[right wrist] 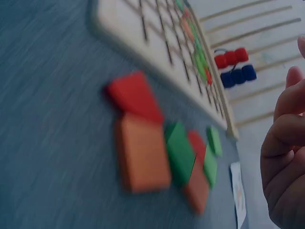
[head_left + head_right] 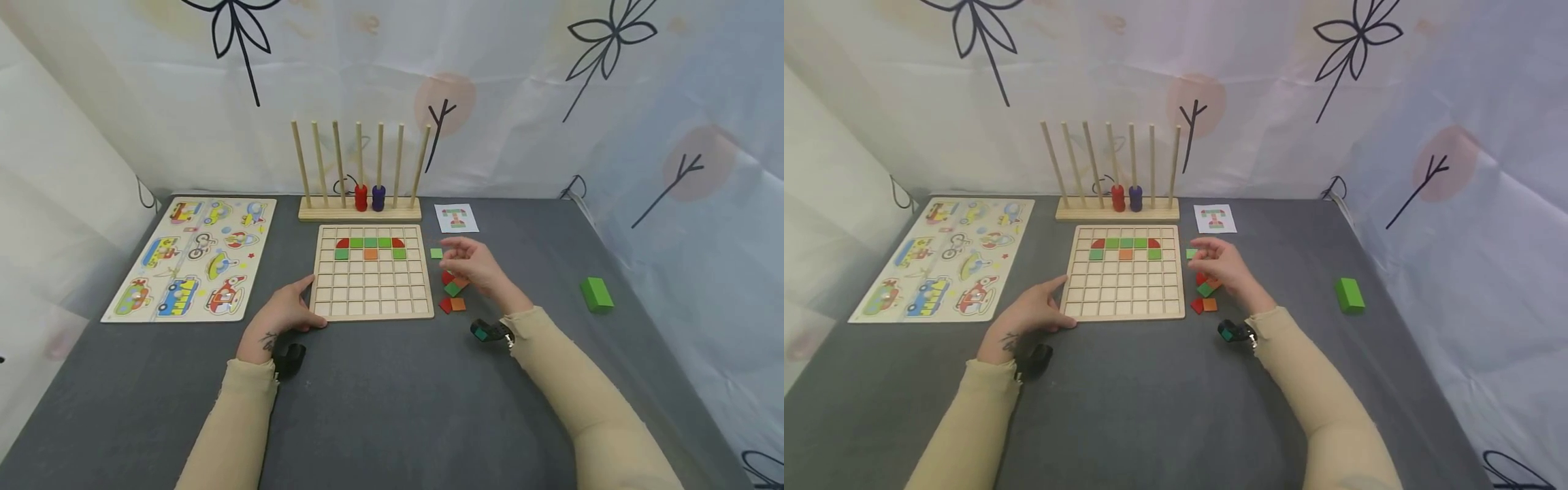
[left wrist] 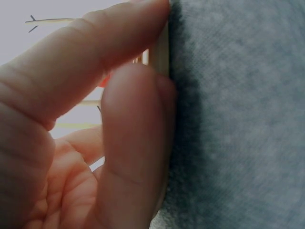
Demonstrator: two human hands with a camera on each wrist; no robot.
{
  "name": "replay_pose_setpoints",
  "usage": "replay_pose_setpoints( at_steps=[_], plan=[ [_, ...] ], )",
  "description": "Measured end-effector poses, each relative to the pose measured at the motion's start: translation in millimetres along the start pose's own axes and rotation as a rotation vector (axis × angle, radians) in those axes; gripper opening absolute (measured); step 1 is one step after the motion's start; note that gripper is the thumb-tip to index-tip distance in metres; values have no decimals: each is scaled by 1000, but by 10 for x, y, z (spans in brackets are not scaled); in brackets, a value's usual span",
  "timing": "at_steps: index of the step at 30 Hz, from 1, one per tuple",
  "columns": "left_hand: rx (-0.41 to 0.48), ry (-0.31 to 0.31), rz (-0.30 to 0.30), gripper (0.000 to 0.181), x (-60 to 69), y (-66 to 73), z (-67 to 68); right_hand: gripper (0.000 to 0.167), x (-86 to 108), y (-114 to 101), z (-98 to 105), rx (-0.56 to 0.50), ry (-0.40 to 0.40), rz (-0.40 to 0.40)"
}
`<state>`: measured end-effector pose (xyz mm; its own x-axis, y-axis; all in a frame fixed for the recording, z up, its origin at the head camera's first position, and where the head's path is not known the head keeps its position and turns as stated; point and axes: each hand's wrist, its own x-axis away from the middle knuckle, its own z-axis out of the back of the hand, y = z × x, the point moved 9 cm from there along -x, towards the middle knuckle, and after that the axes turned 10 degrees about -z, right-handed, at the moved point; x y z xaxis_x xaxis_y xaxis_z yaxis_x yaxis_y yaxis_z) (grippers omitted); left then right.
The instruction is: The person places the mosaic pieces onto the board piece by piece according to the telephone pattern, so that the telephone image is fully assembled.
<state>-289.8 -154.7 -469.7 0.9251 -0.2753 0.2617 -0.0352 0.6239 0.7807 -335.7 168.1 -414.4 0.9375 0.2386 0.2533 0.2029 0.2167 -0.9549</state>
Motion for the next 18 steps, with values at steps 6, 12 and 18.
replay_pose_setpoints(
  at_steps=[6, 12, 18],
  plan=[
    [-22, 0, -2, 104, -1, -4, 15, 45, 162, 228, 272, 208, 40, -89],
    [-26, 6, -15, 104, 4, 2, 27, 40, 115, 378, 421, 359, 43, -159],
    [-25, 7, -16, 103, 8, 15, 18, 41, 36, 434, 418, 486, 1, -160]
  ],
)
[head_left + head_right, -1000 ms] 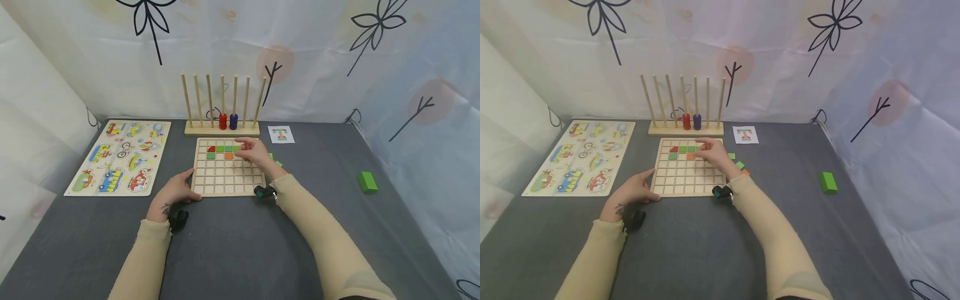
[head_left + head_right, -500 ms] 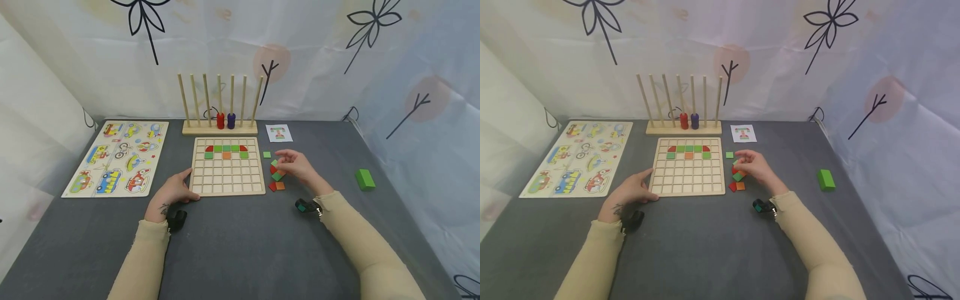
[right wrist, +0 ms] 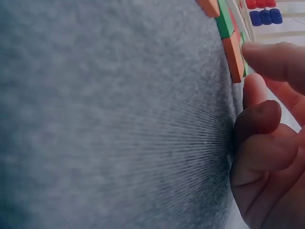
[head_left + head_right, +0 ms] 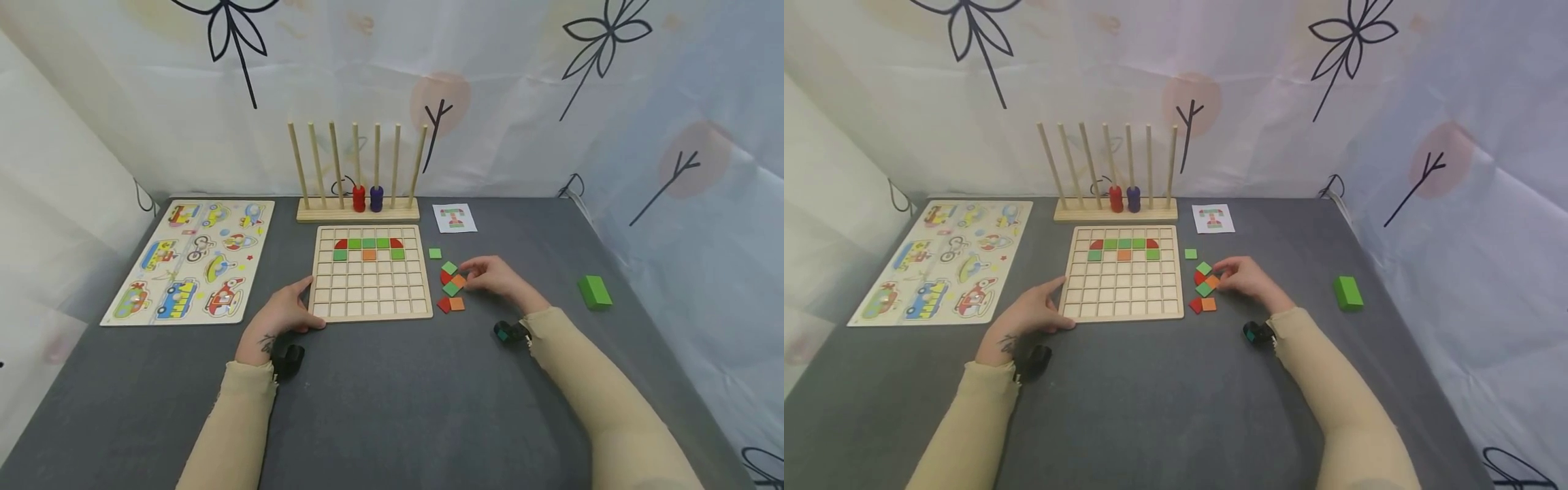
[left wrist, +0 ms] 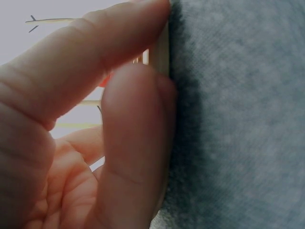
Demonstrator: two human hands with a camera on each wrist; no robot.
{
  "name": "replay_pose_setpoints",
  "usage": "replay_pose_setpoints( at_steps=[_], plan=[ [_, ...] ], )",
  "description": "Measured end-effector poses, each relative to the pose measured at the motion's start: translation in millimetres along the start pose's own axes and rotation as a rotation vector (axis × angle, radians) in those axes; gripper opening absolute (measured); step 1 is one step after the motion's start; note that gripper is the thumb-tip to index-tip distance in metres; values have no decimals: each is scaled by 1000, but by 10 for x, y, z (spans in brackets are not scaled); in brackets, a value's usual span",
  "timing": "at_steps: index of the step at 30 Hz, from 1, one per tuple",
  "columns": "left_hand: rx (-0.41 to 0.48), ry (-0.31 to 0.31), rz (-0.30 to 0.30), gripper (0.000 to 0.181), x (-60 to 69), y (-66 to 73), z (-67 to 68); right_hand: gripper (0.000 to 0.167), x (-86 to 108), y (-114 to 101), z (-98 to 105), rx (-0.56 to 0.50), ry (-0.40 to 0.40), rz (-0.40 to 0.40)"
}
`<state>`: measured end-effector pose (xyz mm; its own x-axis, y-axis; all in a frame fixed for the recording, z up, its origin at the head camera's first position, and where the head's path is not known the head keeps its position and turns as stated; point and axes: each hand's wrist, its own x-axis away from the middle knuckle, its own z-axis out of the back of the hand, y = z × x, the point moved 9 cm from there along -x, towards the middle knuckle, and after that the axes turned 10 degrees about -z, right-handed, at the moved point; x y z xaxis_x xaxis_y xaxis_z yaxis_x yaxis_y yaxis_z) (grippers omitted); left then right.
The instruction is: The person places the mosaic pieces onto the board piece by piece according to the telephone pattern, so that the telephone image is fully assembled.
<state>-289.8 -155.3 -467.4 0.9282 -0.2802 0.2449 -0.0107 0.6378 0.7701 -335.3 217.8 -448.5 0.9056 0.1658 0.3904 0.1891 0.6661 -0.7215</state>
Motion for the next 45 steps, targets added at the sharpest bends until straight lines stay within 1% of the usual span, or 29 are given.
replay_pose_setpoints(
  at_steps=[4, 7, 13, 16, 19, 22, 24, 25, 27, 30, 31, 33, 36, 39, 43, 45],
  plan=[
    [2, 0, 5, 103, 2, 2, -4, 42, -40, -7, -32, 42, -23, 2],
    [6, 0, 5, 103, 2, 9, -2, 44, -76, 4, -40, 57, -26, -11],
    [14, -3, 7, 103, 1, 4, -3, 36, -99, 16, -38, 84, -20, -39],
    [13, -4, 9, 103, 0, -5, -8, 30, -99, 20, -28, 102, -6, -47],
    [15, -8, 12, 104, -1, -10, -17, 24, -84, 27, 20, 109, 47, -50],
    [16, -12, 11, 104, -3, -8, -22, 23, -54, -18, 77, 57, 114, -47],
    [13, -11, 10, 104, -2, -6, -17, 24, -48, -92, 91, -24, 149, -37],
    [10, -10, 11, 103, -1, -6, -13, 24, -49, -142, 78, -88, 153, -29],
    [8, -8, 10, 103, 1, -4, -7, 25, -69, -260, 17, -233, 143, -4],
    [10, -9, 9, 103, 1, 1, -7, 24, -120, -451, -142, -443, 103, 42],
    [11, -10, 10, 103, 1, 1, -7, 24, -144, -512, -206, -498, 87, 56],
    [14, -13, 9, 103, -1, 4, -14, 23, -199, -627, -340, -566, 67, 68],
    [12, -12, 15, 103, -4, -1, -12, 24, -281, -788, -546, -597, 42, 66],
    [10, -10, 19, 103, -3, -7, -7, 31, -352, -915, -740, -580, 20, 43],
    [15, -10, 20, 103, -1, -8, -5, 38, -428, -1021, -935, -517, 11, 5],
    [16, -9, 21, 103, 0, -8, -3, 38, -458, -1056, -998, -453, 30, -8]
  ],
)
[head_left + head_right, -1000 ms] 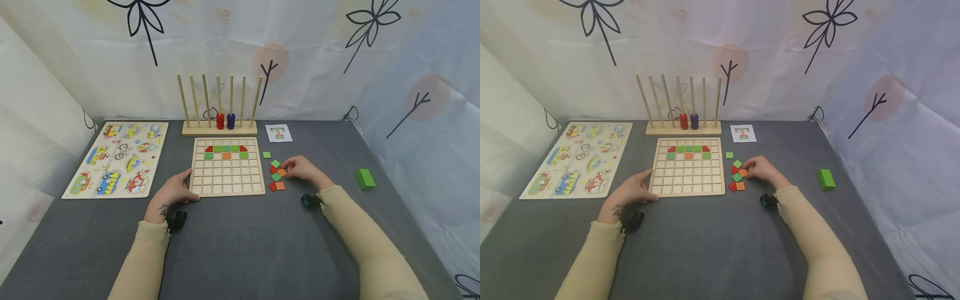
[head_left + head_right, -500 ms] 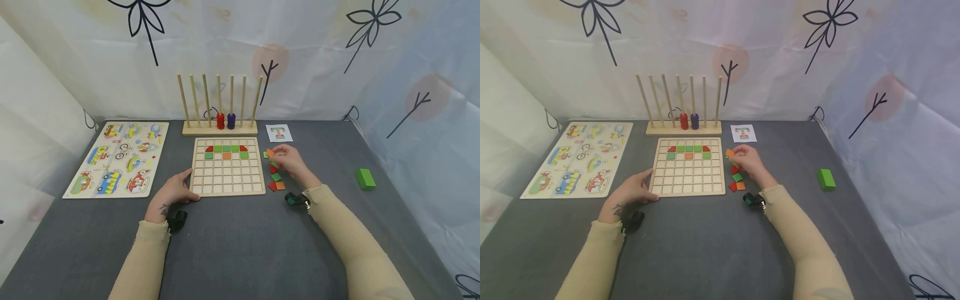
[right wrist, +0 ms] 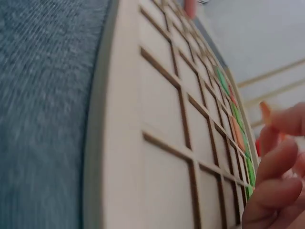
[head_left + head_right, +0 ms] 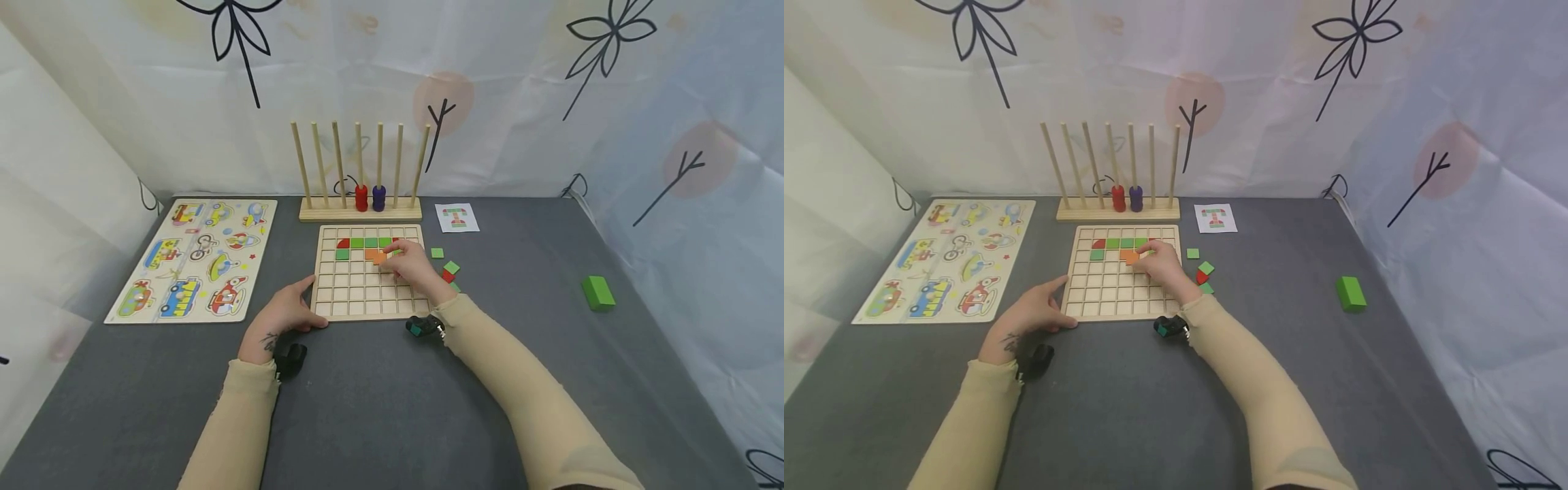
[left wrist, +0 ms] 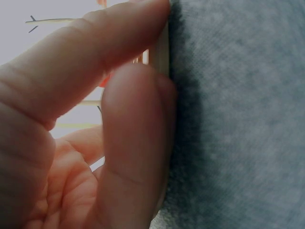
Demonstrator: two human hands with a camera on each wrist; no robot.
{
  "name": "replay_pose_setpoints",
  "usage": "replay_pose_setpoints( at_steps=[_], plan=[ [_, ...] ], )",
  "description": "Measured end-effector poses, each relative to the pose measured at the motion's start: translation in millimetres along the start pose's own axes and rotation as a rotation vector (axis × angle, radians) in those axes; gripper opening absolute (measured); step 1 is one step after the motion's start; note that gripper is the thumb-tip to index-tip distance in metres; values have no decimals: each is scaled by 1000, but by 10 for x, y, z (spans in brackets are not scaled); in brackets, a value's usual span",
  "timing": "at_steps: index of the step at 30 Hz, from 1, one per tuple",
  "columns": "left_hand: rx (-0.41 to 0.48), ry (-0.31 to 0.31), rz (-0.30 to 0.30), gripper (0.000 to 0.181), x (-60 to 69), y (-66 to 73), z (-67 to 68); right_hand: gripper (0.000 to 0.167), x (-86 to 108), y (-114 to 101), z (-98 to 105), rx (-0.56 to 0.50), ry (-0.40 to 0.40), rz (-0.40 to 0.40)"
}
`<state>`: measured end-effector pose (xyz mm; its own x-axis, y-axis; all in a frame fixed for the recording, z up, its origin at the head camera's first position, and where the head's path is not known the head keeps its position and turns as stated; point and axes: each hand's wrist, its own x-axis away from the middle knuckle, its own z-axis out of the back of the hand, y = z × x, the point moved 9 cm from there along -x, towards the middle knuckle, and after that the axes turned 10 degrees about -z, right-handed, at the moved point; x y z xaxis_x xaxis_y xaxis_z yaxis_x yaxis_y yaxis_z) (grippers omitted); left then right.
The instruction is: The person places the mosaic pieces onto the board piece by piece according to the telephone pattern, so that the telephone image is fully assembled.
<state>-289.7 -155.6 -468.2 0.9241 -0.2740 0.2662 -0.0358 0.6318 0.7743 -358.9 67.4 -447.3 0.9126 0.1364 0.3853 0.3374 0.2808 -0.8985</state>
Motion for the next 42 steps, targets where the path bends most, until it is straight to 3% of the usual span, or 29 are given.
replay_pose_setpoints(
  at_steps=[6, 14, 21, 27, 31, 36, 42],
  plan=[
    [0, 1, 5, 103, -4, -7, -3, 33, -50, 4, -108, 183, 80, -14],
    [2, -9, -6, 103, 2, 15, -20, 30, -45, -8, -150, 299, 125, -21],
    [-2, -9, 1, 104, -1, 13, -25, 36, 7, -30, -101, 229, 59, 14],
    [-4, -9, 3, 104, -8, 0, -27, 44, 218, -49, 157, -4, -37, 85],
    [-9, -8, -1, 104, -13, -1, -21, 46, 451, 17, 416, -102, -37, 113],
    [-12, -4, -5, 104, -23, -1, -18, 48, 740, 214, 730, -114, -3, 115],
    [-16, 0, -8, 104, -23, 3, -7, 46, 942, 547, 1015, -19, 65, 4]
  ],
)
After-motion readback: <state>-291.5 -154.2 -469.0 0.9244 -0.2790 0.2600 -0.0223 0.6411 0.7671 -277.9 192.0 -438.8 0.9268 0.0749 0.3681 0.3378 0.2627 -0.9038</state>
